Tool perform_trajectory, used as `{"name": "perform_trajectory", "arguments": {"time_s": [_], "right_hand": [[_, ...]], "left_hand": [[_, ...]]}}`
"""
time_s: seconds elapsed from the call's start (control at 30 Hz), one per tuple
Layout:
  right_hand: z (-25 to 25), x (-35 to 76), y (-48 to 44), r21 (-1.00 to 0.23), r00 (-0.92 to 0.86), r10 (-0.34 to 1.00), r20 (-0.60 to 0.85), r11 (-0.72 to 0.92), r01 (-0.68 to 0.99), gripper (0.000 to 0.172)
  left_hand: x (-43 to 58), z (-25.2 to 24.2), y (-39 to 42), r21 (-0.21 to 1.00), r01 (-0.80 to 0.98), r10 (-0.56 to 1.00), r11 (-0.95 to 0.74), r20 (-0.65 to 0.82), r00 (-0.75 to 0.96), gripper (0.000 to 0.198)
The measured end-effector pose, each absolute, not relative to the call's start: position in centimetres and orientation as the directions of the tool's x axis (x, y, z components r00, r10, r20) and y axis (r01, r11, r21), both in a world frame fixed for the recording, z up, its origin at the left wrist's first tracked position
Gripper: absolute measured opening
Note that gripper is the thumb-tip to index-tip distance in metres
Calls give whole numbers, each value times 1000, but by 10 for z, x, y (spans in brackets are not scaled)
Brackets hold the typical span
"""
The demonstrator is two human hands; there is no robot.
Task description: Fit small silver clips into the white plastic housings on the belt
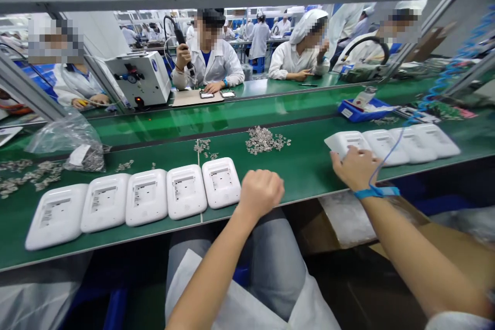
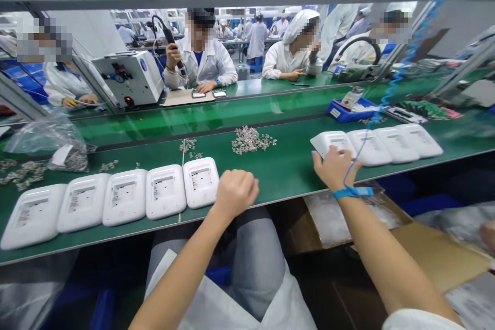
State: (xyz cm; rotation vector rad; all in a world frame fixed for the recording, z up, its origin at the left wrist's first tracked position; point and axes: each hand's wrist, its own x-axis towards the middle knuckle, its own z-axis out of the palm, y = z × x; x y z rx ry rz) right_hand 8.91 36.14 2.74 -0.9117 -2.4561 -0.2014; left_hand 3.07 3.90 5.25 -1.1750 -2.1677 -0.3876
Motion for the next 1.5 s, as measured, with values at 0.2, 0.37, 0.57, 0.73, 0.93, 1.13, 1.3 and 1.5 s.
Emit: {"name": "perform_trajectory", "arguments": {"time_s": [0.2, 0.37, 0.57, 0.73, 0.93, 1.13, 1.3, 1.5], "right_hand": [[50, 72, 348, -13, -652, 564, 507, 761, 649, 58], [54, 70, 367, -3, -668, 618, 414, 735, 678, 56], [69, 58, 316, -174, -823, 431, 370, 902, 394, 47], [89, -19, 303, -72, -929, 206, 307, 979, 193, 28], [74, -125, 330, -85, -978, 198, 62, 978, 193, 10], [62, -139, 343, -170, -981, 175, 85, 973, 159, 22], [68, -127, 351, -223, -972, 143, 184, 970, 100, 38], [60, -117, 345, -180, -967, 159, 199, 976, 123, 29]], "left_hand": [[32, 26, 97, -2, 932, 782, 361, 546, -302, 24], [28, 22, 94, 57, 928, 793, 368, 502, -346, 32], [30, 25, 93, 45, 955, 792, 294, 548, -270, 53], [32, 28, 89, 7, 978, 820, 210, 543, -180, 59], [35, 24, 88, 51, 956, 819, 287, 504, -273, 53], [32, 18, 93, 68, 957, 774, 283, 573, -269, 49], [30, 19, 94, 83, 954, 762, 287, 584, -280, 44], [36, 14, 93, 62, 939, 726, 337, 619, -301, 40]]}}
